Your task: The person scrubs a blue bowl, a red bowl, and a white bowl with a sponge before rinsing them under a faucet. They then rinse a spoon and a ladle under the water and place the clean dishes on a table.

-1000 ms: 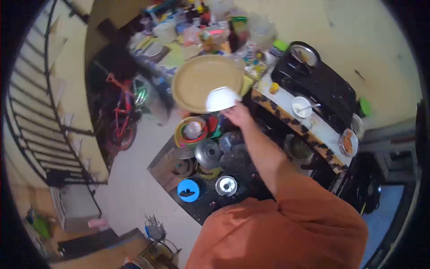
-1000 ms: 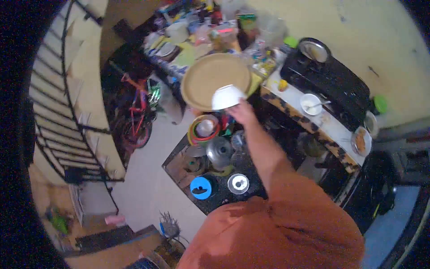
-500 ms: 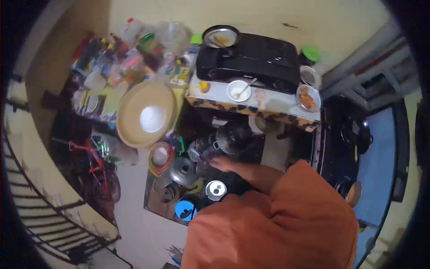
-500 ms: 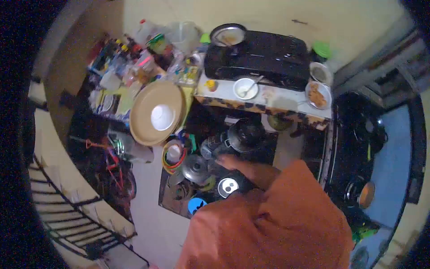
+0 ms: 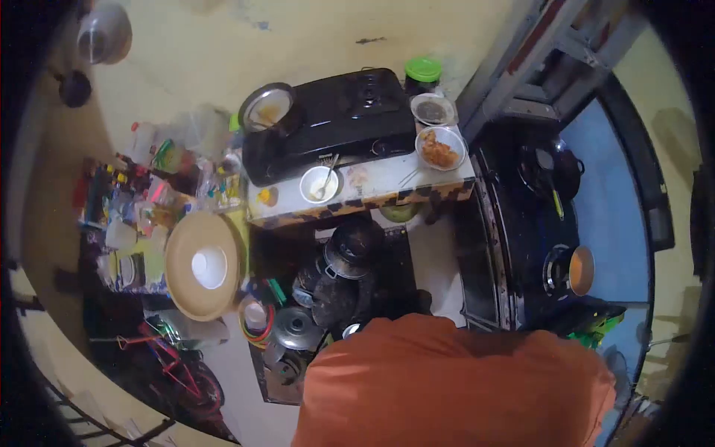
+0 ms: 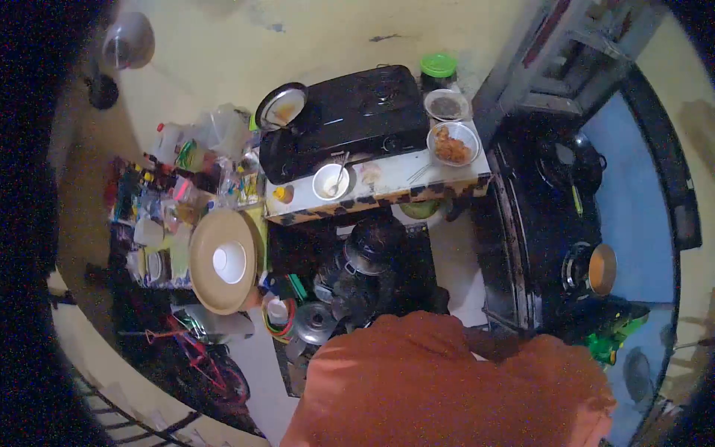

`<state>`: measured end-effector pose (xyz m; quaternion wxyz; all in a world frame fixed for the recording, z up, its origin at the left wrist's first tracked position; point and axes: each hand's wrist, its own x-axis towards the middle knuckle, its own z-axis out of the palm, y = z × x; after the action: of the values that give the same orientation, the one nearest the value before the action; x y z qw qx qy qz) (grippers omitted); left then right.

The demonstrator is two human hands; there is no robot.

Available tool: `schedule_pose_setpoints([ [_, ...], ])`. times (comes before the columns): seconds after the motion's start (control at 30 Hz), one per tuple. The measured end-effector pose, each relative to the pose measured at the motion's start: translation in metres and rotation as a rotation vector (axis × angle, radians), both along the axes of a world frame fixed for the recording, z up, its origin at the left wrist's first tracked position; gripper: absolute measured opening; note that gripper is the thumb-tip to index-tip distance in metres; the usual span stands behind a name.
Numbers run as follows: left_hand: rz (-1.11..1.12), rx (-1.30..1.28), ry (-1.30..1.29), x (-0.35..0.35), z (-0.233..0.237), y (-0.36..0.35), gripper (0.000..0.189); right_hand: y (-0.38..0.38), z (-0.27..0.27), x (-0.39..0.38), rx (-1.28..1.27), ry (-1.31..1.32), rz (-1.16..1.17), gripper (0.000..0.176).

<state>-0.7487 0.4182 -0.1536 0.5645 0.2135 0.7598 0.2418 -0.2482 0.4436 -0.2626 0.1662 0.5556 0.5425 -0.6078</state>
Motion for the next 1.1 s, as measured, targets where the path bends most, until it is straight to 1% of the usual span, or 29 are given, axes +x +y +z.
schedule_pose_setpoints([
  [0.07, -0.001, -0.008, 0.024, -0.008, 0.009, 0.011, 0.026, 0.049, 0.001, -0.01, 0.133, 0.029, -0.125, 0.04],
  [0.13, 0.016, -0.019, 0.044, -0.014, 0.018, 0.014, 0.026, 0.121, 0.01, -0.018, 0.356, 0.052, -0.293, 0.037],
  [0.2, 0.036, -0.035, 0.063, -0.02, 0.026, 0.016, 0.026, 0.217, 0.038, -0.014, 0.653, 0.053, -0.51, 0.034],
  [0.27, 0.061, -0.052, 0.079, -0.024, 0.032, 0.016, 0.026, 0.319, 0.077, 0.002, 0.974, 0.025, -0.702, 0.032],
  [0.33, 0.072, -0.064, 0.098, -0.03, 0.038, 0.014, 0.026, 0.4, 0.119, 0.025, 1.209, -0.015, -0.795, 0.03],
  [0.4, 0.086, -0.078, 0.11, -0.035, 0.043, 0.012, 0.026, 0.454, 0.154, 0.041, 1.317, -0.052, -0.799, 0.027],
  [0.43, 0.092, -0.088, 0.114, -0.036, 0.043, 0.009, 0.026, 0.471, 0.168, 0.043, 1.314, -0.048, -0.796, 0.027],
  [0.47, 0.095, -0.098, 0.115, -0.034, 0.046, 0.011, 0.026, 0.486, 0.179, 0.043, 1.338, -0.087, -0.712, 0.022],
  [0.5, 0.103, -0.104, 0.118, -0.036, 0.045, 0.01, 0.026, 0.498, 0.181, 0.043, 1.361, -0.123, -0.625, 0.019],
  [0.53, 0.109, -0.11, 0.122, -0.037, 0.045, 0.01, 0.026, 0.506, 0.18, 0.039, 1.358, -0.116, -0.619, 0.019],
  [0.6, 0.128, -0.12, 0.131, -0.042, 0.052, 0.007, 0.026, 0.523, 0.177, 0.03, 1.289, -0.134, -0.464, 0.017],
  [0.63, 0.134, -0.124, 0.136, -0.044, 0.055, 0.008, 0.026, 0.532, 0.174, 0.027, 1.289, -0.126, -0.462, 0.017],
  [0.7, 0.135, -0.134, 0.135, -0.042, 0.056, 0.009, 0.026, 0.541, 0.17, 0.023, 1.16, -0.282, -0.277, 0.02],
  [0.73, 0.149, -0.143, 0.143, -0.046, 0.061, 0.008, 0.026, 0.543, 0.168, 0.021, 1.153, -0.278, -0.276, 0.02],
  [0.83, 0.15, -0.154, 0.146, -0.042, 0.063, 0.011, 0.027, 0.546, 0.171, 0.012, 1.25, -0.276, -0.251, 0.02],
  [1.03, 0.168, -0.165, 0.147, -0.031, 0.062, 0.018, 0.027, 0.547, 0.181, -0.003, 1.22, -0.418, -0.115, 0.019],
  [1.1, 0.171, -0.165, 0.148, -0.029, 0.064, 0.02, 0.027, 0.541, 0.193, -0.006, 1.213, -0.472, -0.118, 0.018],
])
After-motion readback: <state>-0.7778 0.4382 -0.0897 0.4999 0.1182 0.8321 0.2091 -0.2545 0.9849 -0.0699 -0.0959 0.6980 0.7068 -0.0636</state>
